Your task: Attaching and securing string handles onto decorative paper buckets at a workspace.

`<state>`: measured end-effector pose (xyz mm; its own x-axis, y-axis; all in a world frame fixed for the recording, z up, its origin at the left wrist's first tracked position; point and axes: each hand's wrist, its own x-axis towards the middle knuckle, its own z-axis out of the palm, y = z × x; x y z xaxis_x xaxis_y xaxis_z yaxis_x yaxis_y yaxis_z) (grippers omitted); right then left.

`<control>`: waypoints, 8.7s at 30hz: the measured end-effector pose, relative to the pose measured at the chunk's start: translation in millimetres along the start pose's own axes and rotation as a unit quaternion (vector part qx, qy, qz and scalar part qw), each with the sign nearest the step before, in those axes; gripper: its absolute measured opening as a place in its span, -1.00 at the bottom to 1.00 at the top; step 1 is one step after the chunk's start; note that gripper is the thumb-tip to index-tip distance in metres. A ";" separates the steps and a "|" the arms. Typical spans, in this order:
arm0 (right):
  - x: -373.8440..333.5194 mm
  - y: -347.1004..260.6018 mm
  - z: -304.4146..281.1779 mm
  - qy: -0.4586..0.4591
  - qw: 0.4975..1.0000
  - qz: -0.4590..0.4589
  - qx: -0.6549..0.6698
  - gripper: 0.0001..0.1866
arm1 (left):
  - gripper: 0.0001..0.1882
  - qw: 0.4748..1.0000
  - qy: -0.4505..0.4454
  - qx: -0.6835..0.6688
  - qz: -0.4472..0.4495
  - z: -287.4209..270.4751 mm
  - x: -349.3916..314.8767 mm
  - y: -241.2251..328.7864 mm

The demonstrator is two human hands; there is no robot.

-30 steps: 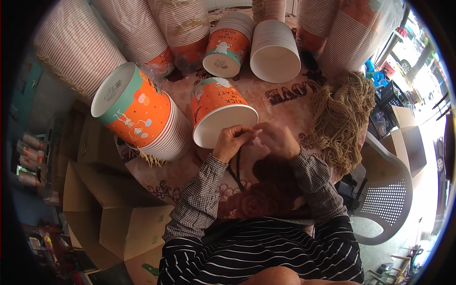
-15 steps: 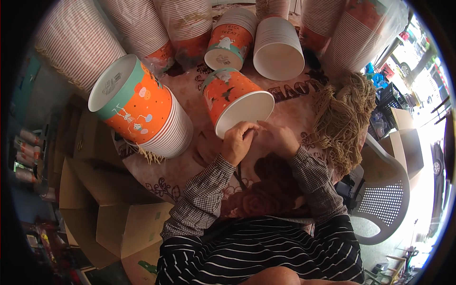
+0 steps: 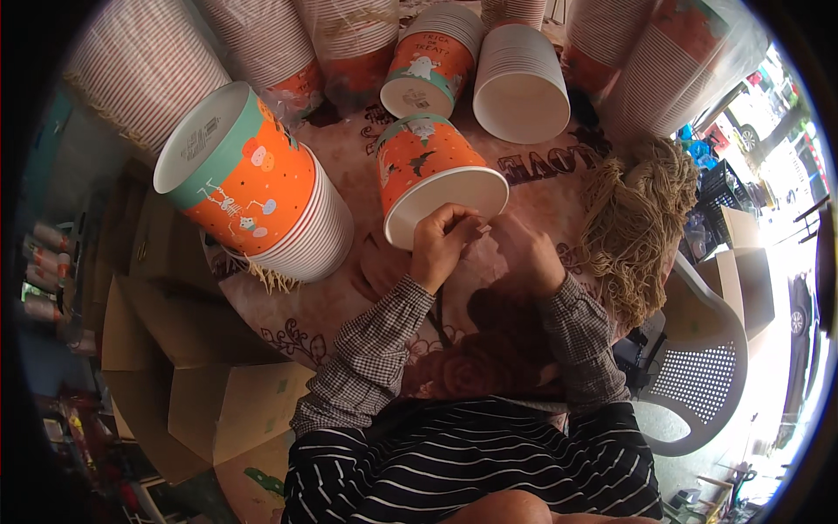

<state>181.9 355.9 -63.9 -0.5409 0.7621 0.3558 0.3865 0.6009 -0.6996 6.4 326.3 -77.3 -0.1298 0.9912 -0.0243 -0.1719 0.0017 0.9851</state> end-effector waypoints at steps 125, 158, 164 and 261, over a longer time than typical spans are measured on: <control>-0.1 -9.7 6.5 0.049 0.998 -0.008 0.045 -0.87 | -0.88 0.869 0.042 0.353 0.344 -1.0 -18.6 5.4; 1.4 5.1 10.0 0.041 0.997 0.000 0.072 -0.83 | -0.86 0.996 -0.080 0.006 -0.031 -14.1 -8.1 -8.9; 3.7 28.9 13.4 0.004 0.989 -0.086 0.121 -0.85 | -0.85 0.983 -0.047 0.137 0.115 -7.9 -9.0 -3.8; -0.4 -6.5 -26.1 -0.486 0.786 0.118 0.363 -0.91 | -0.86 0.880 0.094 -0.452 -0.110 8.8 -20.0 -32.8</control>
<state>199.1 358.0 -43.3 -0.9700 0.0759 -0.2308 0.2234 -0.0949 -0.9701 23.2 307.6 -107.6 -0.1416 0.9405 -0.3090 -0.9084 0.0006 0.4181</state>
